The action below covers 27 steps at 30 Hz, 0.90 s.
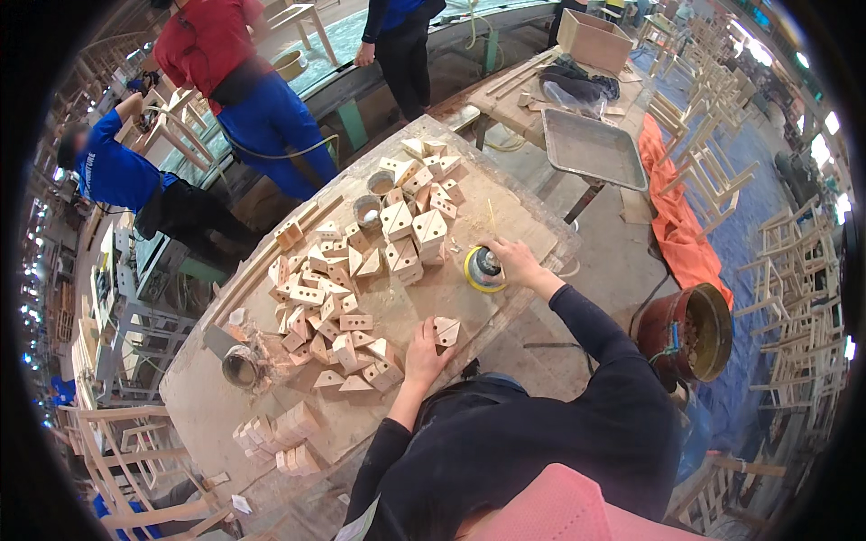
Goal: The person repeatedly picks up small wooden blocks from a table, applies glue to their surfaces using a brush, and places them back on the table. The person also uses a handheld sander on some of the wooden pieces.
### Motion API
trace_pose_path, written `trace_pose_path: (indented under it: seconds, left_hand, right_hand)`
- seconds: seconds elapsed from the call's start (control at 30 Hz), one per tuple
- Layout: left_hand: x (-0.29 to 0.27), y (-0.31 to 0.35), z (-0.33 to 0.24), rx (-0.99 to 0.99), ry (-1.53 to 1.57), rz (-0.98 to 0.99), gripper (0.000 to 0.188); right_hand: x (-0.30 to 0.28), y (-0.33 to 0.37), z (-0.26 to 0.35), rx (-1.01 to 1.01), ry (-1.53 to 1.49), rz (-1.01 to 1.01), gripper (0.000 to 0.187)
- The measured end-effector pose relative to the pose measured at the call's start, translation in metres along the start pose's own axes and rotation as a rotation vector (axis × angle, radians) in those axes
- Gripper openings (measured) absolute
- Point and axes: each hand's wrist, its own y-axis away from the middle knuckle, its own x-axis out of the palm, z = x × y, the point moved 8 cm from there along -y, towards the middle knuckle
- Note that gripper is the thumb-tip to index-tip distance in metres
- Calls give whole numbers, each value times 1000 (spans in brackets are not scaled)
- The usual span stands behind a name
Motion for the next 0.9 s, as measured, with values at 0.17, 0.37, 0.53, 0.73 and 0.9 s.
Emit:
trace_pose_path:
  seconds: [0.17,0.37,0.53,0.73,0.9]
  left_hand:
    - [6,-1,6,-8,-29,-12,75]
    - [18,6,28,-21,-27,-45,77]
    - [10,4,17,3,17,-54,71]
    - [8,4,18,-7,-12,-76,71]
    - [5,3,13,-26,-39,-78,71]
  right_hand:
    - [2,4,-6,73,-132,12,65]
    - [9,33,36,-78,-222,72,55]
    - [28,47,64,30,-193,230,56]
    - [41,22,72,-2,-205,204,55]
    - [42,15,73,-30,-183,259,53]
